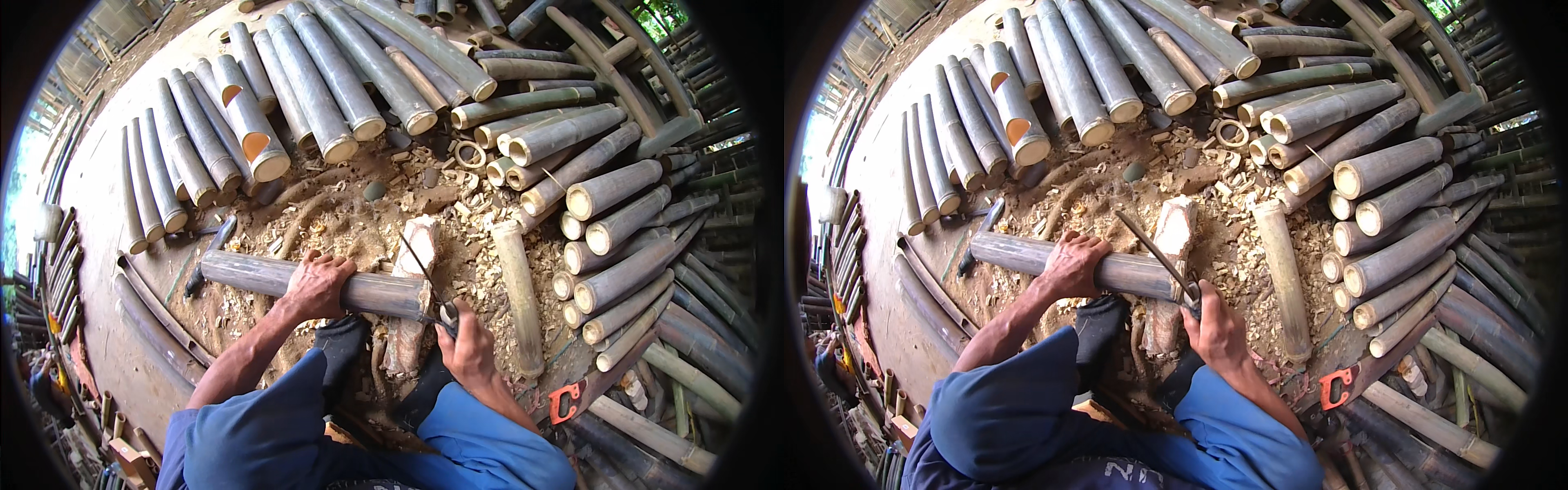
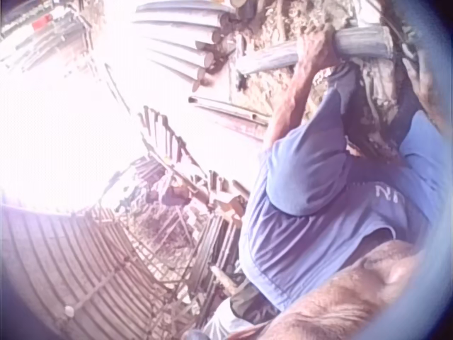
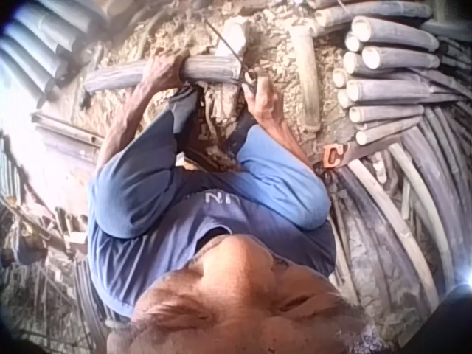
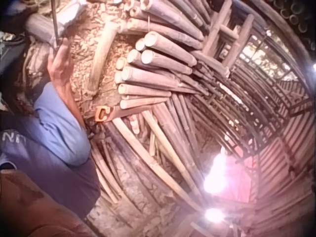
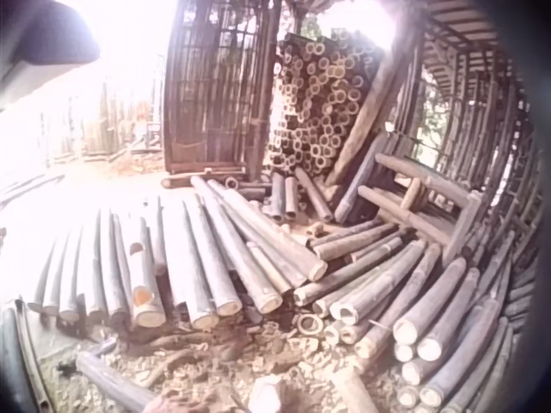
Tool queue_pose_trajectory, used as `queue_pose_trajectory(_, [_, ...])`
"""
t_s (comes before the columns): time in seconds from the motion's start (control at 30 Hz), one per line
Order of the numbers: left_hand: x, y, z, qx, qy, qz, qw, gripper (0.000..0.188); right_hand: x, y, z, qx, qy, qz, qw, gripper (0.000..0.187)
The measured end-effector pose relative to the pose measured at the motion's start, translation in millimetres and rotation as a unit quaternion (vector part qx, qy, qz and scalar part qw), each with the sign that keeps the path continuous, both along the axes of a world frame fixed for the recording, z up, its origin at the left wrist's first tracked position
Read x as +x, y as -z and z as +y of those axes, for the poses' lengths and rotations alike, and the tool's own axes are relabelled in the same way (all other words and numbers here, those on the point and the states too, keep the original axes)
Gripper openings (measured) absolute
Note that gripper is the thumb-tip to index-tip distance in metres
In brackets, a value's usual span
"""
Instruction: The person carves a bamboo pole using a knife, scraping and cutting into the wood while seated on the ground surrounded by other bamboo pieces.
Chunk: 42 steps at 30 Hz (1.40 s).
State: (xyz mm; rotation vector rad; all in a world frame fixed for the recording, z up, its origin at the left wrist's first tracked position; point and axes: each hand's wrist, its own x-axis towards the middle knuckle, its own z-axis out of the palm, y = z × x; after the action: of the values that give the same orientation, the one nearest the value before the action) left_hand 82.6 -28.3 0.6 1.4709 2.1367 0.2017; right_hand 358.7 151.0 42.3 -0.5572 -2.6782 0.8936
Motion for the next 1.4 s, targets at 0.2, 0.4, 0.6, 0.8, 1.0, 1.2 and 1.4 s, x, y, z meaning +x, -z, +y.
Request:
queue_pose_trajectory(0.2, [2.5, 1.2, 7.8, 0.02, 0.0, -0.013, 1.0, 0.074, -5.4, -16.6, 4.1, -0.032, 0.029, -0.168, 0.985, 0.033])
queue_pose_trajectory(0.4, [0.9, 0.9, 1.9, 0.03, 0.002, 0.0, 1.0, 0.075, 2.2, -1.2, 3.5, 0.015, -0.002, 0.033, 0.999, 0.041])
queue_pose_trajectory(0.6, [-1.8, 2.7, -1.2, 0.006, 0.002, 0.0, 1.0, 0.075, -8.4, -4.2, 4.4, -0.015, 0.014, -0.166, 0.986, 0.036])
queue_pose_trajectory(0.8, [1.5, 1.6, 1.6, 0.0, 0.001, -0.001, 1.0, 0.075, 4.3, 14.0, 6.1, -0.02, 0.022, -0.061, 0.998, 0.037])
queue_pose_trajectory(1.0, [5.8, 2.7, -3.7, 0.025, -0.008, 0.021, 0.999, 0.075, 6.0, 10.2, 14.7, -0.08, 0.038, -0.174, 0.981, 0.034])
queue_pose_trajectory(1.2, [11.3, 6.1, -4.9, 0.038, -0.016, 0.04, 0.998, 0.077, 12.7, 4.5, 5.5, -0.085, 0.058, -0.071, 0.992, 0.054])
queue_pose_trajectory(1.4, [-9.9, -0.1, 6.2, -0.041, 0.011, -0.056, 0.998, 0.073, 33.5, 22.8, 2.1, -0.082, 0.072, -0.142, 0.984, 0.054])
